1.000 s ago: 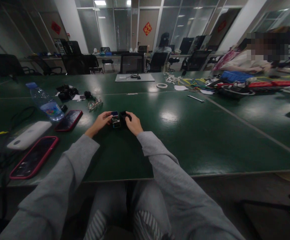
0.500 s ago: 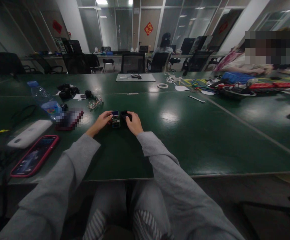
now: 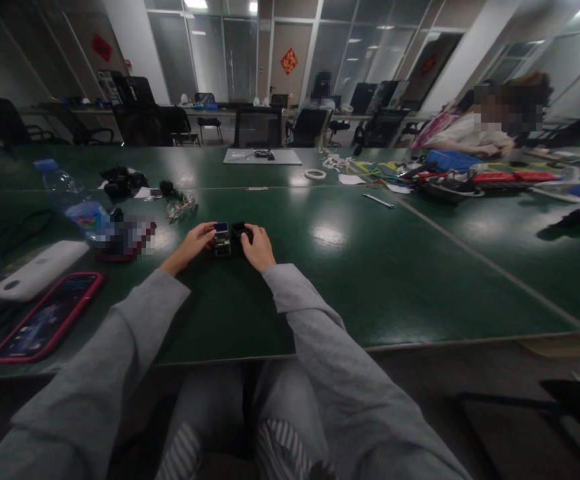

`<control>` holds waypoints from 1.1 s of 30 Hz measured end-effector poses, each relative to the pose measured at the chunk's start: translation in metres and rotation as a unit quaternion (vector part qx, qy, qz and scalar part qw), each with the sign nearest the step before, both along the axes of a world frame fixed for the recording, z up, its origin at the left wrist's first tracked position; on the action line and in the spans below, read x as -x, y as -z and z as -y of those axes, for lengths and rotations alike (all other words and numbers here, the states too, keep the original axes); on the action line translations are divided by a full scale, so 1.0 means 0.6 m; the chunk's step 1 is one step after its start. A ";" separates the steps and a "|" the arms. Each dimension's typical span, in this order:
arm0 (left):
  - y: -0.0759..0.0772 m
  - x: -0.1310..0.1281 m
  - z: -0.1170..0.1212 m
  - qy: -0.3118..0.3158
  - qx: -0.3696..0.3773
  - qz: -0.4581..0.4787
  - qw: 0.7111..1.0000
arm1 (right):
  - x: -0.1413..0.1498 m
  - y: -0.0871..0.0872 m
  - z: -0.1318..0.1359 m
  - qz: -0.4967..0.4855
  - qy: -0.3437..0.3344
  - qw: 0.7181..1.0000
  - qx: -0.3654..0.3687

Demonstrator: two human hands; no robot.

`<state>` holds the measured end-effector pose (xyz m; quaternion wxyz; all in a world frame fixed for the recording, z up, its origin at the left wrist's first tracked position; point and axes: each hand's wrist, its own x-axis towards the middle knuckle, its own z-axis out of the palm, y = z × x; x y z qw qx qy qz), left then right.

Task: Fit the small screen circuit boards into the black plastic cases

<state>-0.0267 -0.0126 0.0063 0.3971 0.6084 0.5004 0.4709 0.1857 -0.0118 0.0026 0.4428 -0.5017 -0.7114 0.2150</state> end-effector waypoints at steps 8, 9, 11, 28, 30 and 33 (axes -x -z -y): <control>0.004 0.002 -0.002 -0.006 0.008 0.012 1.000 | -0.001 -0.002 0.001 0.011 -0.006 1.000 -0.003; 0.004 0.002 -0.002 -0.006 0.009 0.014 1.000 | 0.000 -0.002 0.001 0.010 -0.007 1.000 -0.005; 0.004 0.002 -0.003 -0.006 0.009 0.014 1.000 | 0.000 -0.002 0.001 0.007 -0.006 1.000 -0.007; 0.013 0.001 -0.006 0.003 0.000 0.005 1.000 | 0.001 0.006 -0.005 0.009 -0.001 1.000 -0.013; 0.008 0.002 -0.005 -0.001 -0.001 -0.018 1.000 | -0.004 -0.002 -0.004 -0.006 -0.008 1.000 -0.009; -0.041 0.006 0.019 -0.055 -0.063 -0.072 0.994 | -0.025 -0.040 0.006 -0.080 -0.028 0.996 -0.041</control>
